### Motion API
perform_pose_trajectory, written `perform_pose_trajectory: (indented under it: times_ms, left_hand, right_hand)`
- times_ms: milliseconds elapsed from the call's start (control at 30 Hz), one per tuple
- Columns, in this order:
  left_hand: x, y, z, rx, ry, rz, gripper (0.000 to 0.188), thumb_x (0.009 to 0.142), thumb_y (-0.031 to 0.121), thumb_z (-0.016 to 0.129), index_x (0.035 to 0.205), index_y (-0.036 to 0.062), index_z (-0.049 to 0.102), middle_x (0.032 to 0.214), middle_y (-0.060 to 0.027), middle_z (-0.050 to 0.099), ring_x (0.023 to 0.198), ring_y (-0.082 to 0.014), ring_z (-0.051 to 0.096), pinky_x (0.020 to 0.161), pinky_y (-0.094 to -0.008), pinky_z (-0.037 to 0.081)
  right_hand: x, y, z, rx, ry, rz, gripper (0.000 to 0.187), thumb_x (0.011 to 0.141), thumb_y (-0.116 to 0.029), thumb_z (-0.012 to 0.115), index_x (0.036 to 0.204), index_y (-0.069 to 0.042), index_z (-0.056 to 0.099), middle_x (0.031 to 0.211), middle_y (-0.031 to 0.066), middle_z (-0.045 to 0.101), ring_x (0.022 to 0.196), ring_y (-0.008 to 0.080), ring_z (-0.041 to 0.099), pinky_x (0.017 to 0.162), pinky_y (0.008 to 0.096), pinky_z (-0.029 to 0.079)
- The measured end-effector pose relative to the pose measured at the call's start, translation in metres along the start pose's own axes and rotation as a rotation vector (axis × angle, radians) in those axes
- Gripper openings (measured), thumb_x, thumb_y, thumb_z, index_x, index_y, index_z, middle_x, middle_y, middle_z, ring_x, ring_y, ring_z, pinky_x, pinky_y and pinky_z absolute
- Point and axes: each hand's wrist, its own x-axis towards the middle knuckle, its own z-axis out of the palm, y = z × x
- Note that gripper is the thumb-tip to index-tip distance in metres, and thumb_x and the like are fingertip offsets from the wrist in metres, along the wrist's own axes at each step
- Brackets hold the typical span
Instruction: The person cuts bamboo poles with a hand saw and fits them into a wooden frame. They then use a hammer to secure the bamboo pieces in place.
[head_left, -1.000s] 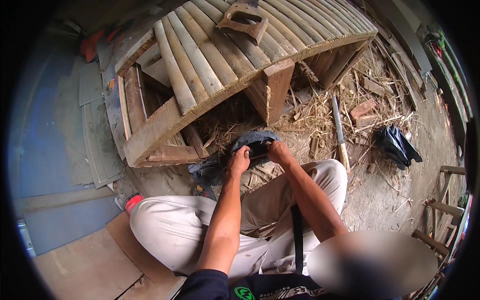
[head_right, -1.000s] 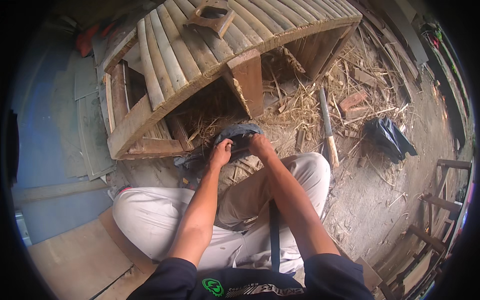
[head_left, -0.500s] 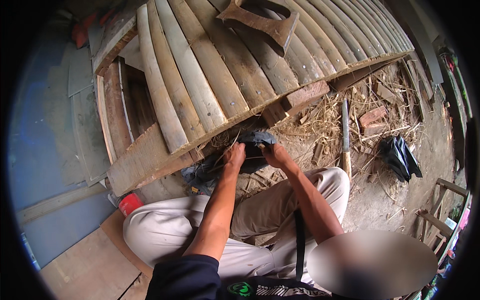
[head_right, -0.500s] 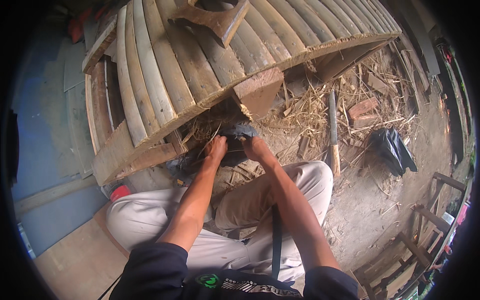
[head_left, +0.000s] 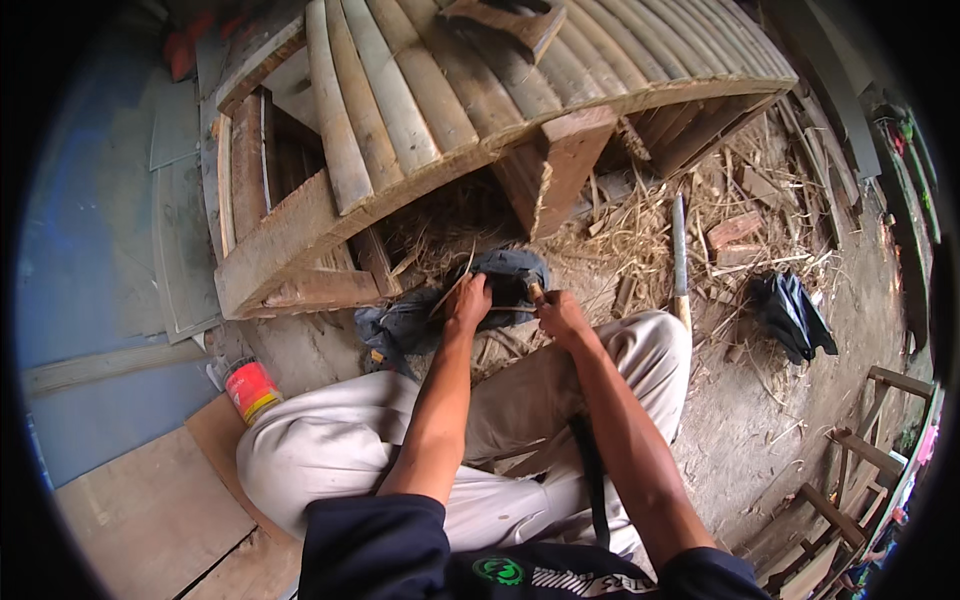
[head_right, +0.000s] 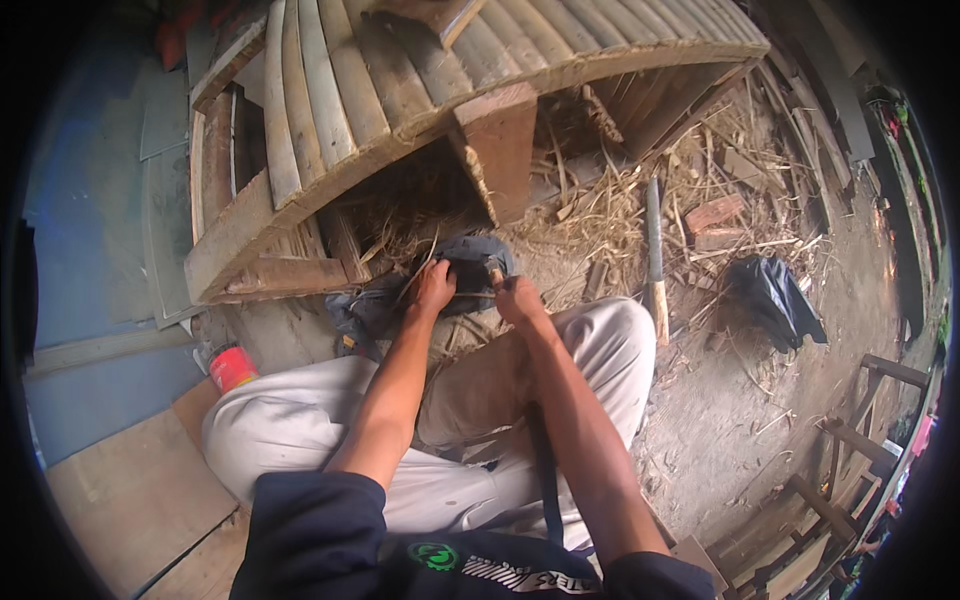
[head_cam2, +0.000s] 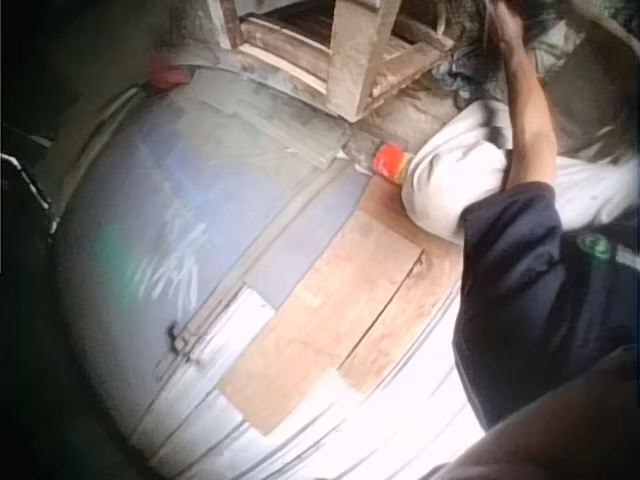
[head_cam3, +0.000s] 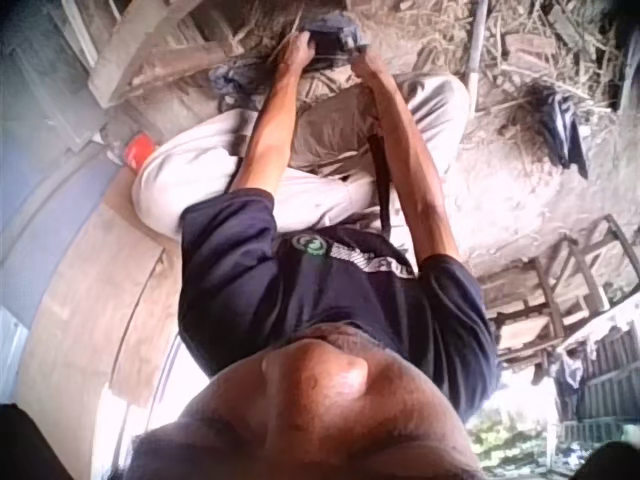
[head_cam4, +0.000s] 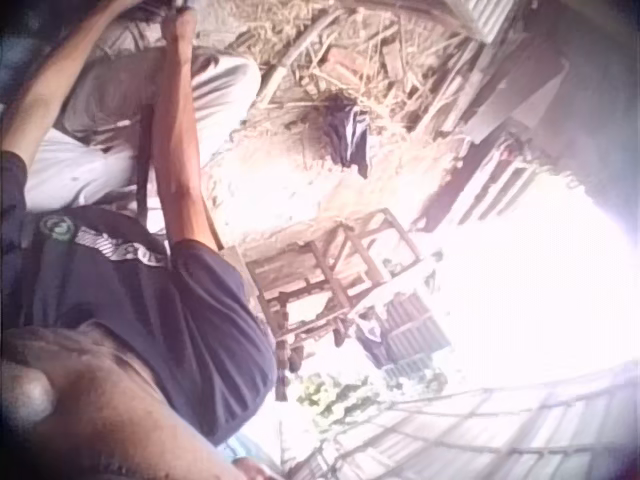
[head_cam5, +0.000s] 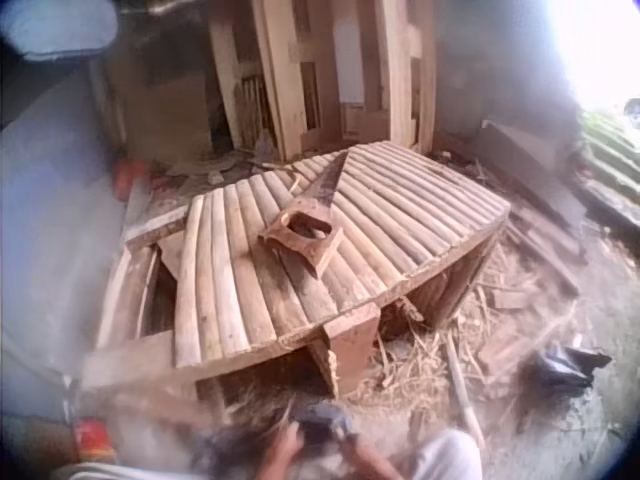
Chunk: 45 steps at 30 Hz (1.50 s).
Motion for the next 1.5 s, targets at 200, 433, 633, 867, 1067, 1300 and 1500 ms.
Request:
perform_pose_trajectory:
  times_ms: [200, 433, 633, 867, 1067, 1300, 1500]
  left_hand:
    - [-0.001, 0.011, 0.0, -0.045, -0.066, 0.083, 0.041, 0.085, 0.028, 0.07, 0.121, 0.0105, 0.061, 0.127, -0.0165, 0.057, 0.113, -0.039, 0.058, 0.09, -0.0491, 0.049]
    - [-0.002, 0.025, 0.003, -0.131, -0.047, -0.028, 0.037, 0.081, 0.023, 0.076, 0.113, 0.0062, 0.066, 0.115, -0.0188, 0.064, 0.11, -0.0368, 0.06, 0.092, -0.0447, 0.05]
    - [0.003, 0.029, 0.009, -0.296, 0.018, -0.043, 0.023, 0.083, 0.019, 0.075, 0.1, 0.0044, 0.069, 0.099, -0.0175, 0.066, 0.092, -0.0355, 0.064, 0.078, -0.0439, 0.051]
    - [0.01, 0.008, -0.001, -0.86, -0.092, -0.137, 0.019, 0.089, 0.015, 0.071, 0.102, 0.0006, 0.072, 0.082, -0.0037, 0.071, 0.067, -0.0102, 0.06, 0.063, -0.0273, 0.049]
    - [0.008, 0.019, -0.036, -0.921, -0.095, -0.136, 0.02, 0.089, 0.016, 0.072, 0.104, 0.0034, 0.073, 0.085, -0.0001, 0.071, 0.07, -0.0081, 0.06, 0.061, -0.025, 0.047]
    - [-0.007, 0.028, -0.08, -0.744, -0.154, -0.052, 0.016, 0.085, 0.021, 0.077, 0.091, 0.0065, 0.073, 0.076, -0.0016, 0.068, 0.064, -0.0088, 0.06, 0.055, -0.0257, 0.045]
    - [-0.045, 0.065, -0.178, -0.173, -0.197, 0.363, 0.01, 0.086, 0.008, 0.065, 0.09, 0.0002, 0.07, 0.083, -0.0155, 0.072, 0.078, -0.0291, 0.071, 0.074, -0.0383, 0.055]
  right_hand:
    - [-0.002, -0.014, 0.014, 0.226, 0.09, 0.109, 0.044, 0.101, -0.037, 0.056, 0.088, 0.004, 0.064, 0.064, 0.0054, 0.059, 0.05, 0.0138, 0.052, 0.044, 0.0309, 0.042]
    - [0.008, -0.005, -0.007, 0.244, 0.041, 0.142, 0.049, 0.101, -0.041, 0.054, 0.078, 0.002, 0.063, 0.059, 0.0055, 0.056, 0.047, 0.0136, 0.05, 0.042, 0.0318, 0.039]
    - [0.025, 0.017, -0.007, -0.042, 0.099, 0.116, 0.051, 0.101, -0.039, 0.053, 0.078, 0.004, 0.066, 0.059, 0.0146, 0.06, 0.053, 0.0249, 0.059, 0.051, 0.0409, 0.044]
    - [0.034, 0.006, 0.0, -0.067, 0.133, 0.009, 0.048, 0.1, -0.036, 0.054, 0.078, 0.004, 0.066, 0.058, 0.0179, 0.059, 0.054, 0.0284, 0.061, 0.054, 0.0429, 0.046]
    - [0.015, -0.019, -0.008, -0.065, 0.13, -0.056, 0.05, 0.1, -0.038, 0.054, 0.072, 0.002, 0.064, 0.055, 0.0123, 0.057, 0.045, 0.0206, 0.055, 0.045, 0.0376, 0.041]
    - [0.013, -0.028, -0.006, 0.034, 0.109, -0.038, 0.044, 0.093, -0.033, 0.06, 0.072, 0.005, 0.065, 0.058, 0.0159, 0.061, 0.051, 0.0243, 0.061, 0.05, 0.039, 0.046]
    - [-0.011, -0.049, -0.005, 0.313, 0.022, -0.017, 0.032, 0.094, -0.026, 0.061, 0.075, 0.0, 0.06, 0.056, 0.0085, 0.055, 0.046, 0.0181, 0.054, 0.042, 0.0342, 0.042]
